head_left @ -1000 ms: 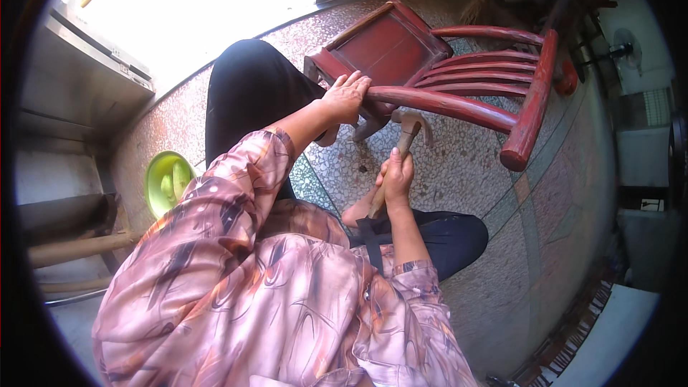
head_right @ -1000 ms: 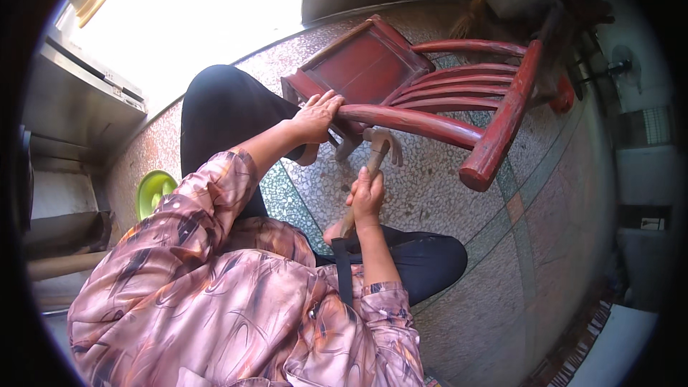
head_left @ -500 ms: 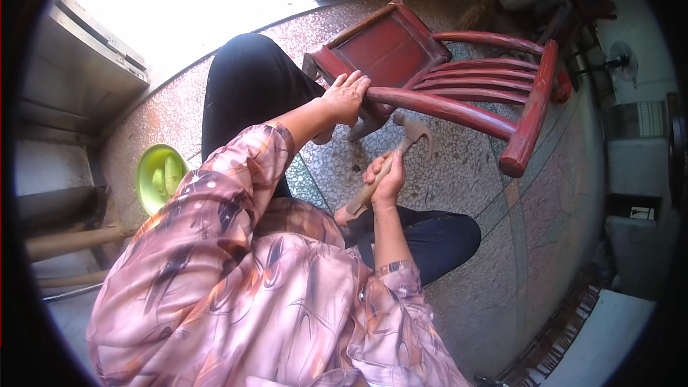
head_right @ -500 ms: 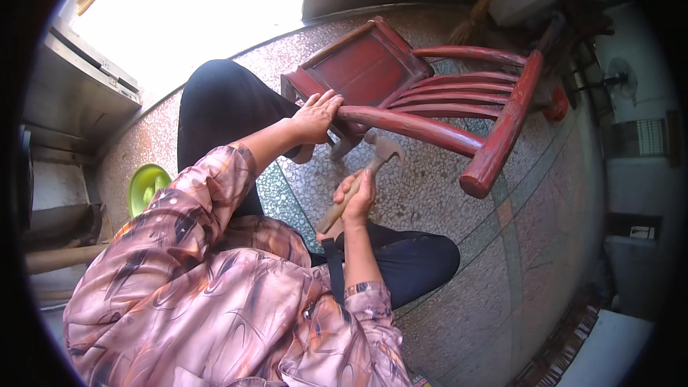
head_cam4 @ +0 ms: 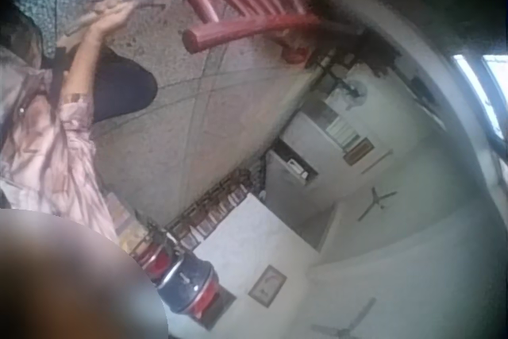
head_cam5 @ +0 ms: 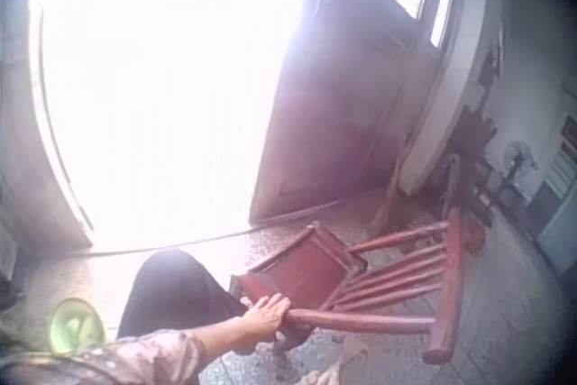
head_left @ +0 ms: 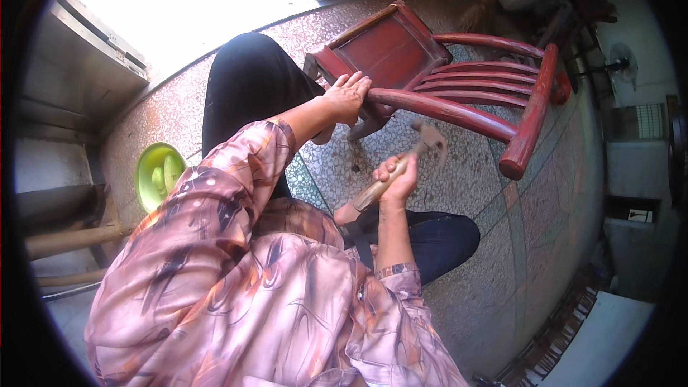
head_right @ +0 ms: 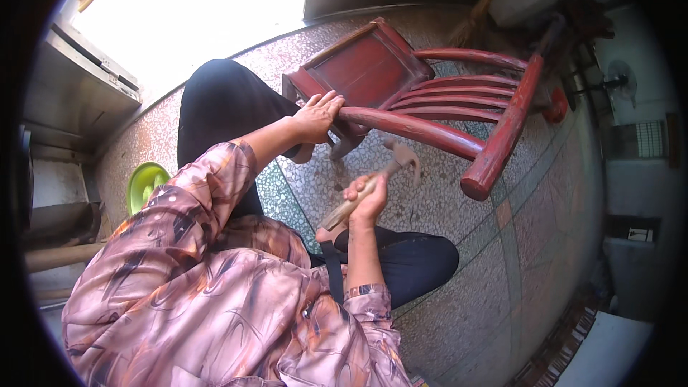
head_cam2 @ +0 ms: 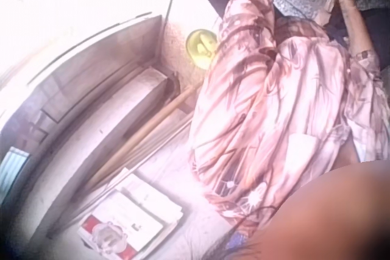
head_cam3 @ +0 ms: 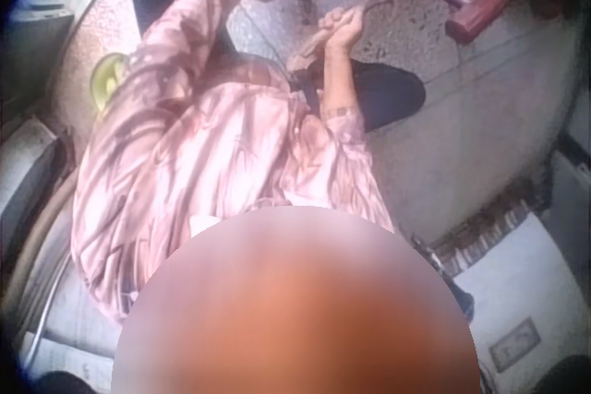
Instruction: Repairing a wooden chair using a hammer.
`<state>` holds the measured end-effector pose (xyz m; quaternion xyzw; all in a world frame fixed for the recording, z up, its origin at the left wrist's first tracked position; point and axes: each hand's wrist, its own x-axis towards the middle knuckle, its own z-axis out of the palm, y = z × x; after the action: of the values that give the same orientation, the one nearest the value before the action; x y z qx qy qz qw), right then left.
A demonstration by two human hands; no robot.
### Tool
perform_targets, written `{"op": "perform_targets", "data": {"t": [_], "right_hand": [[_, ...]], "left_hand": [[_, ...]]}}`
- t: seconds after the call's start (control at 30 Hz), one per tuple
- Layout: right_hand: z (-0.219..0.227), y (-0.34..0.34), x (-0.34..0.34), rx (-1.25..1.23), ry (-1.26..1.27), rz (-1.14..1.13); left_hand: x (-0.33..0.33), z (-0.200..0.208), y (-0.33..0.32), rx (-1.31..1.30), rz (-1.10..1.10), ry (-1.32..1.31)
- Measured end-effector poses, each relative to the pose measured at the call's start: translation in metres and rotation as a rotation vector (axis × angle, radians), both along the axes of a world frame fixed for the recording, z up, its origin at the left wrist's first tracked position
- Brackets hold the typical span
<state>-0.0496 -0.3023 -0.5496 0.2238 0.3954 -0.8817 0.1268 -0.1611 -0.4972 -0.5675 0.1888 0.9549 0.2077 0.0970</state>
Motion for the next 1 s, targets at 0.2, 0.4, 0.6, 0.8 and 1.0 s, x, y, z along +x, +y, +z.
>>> {"op": "perform_targets", "data": {"t": [0.2, 0.4, 0.6, 0.8, 1.0], "right_hand": [[0.007, -0.01, -0.001, -0.037, 0.01, -0.241], [0.004, -0.006, 0.002, 0.227, 0.026, -0.003], [0.015, -0.003, 0.02, 0.749, 0.277, -0.014], [0.037, -0.014, 0.014, 0.489, 0.51, -0.225], [0.033, -0.01, -0.008, 0.748, 0.145, 0.161]], "left_hand": [[-0.001, -0.011, -0.001, -0.001, 0.043, 0.028], [0.0, -0.003, 0.001, 0.0, -0.001, 0.001], [0.0, -0.009, 0.001, 0.01, 0.044, 0.024], [0.0, -0.009, 0.0, 0.005, 0.04, 0.023], [0.001, -0.003, 0.001, 0.027, 0.024, -0.015]]}}
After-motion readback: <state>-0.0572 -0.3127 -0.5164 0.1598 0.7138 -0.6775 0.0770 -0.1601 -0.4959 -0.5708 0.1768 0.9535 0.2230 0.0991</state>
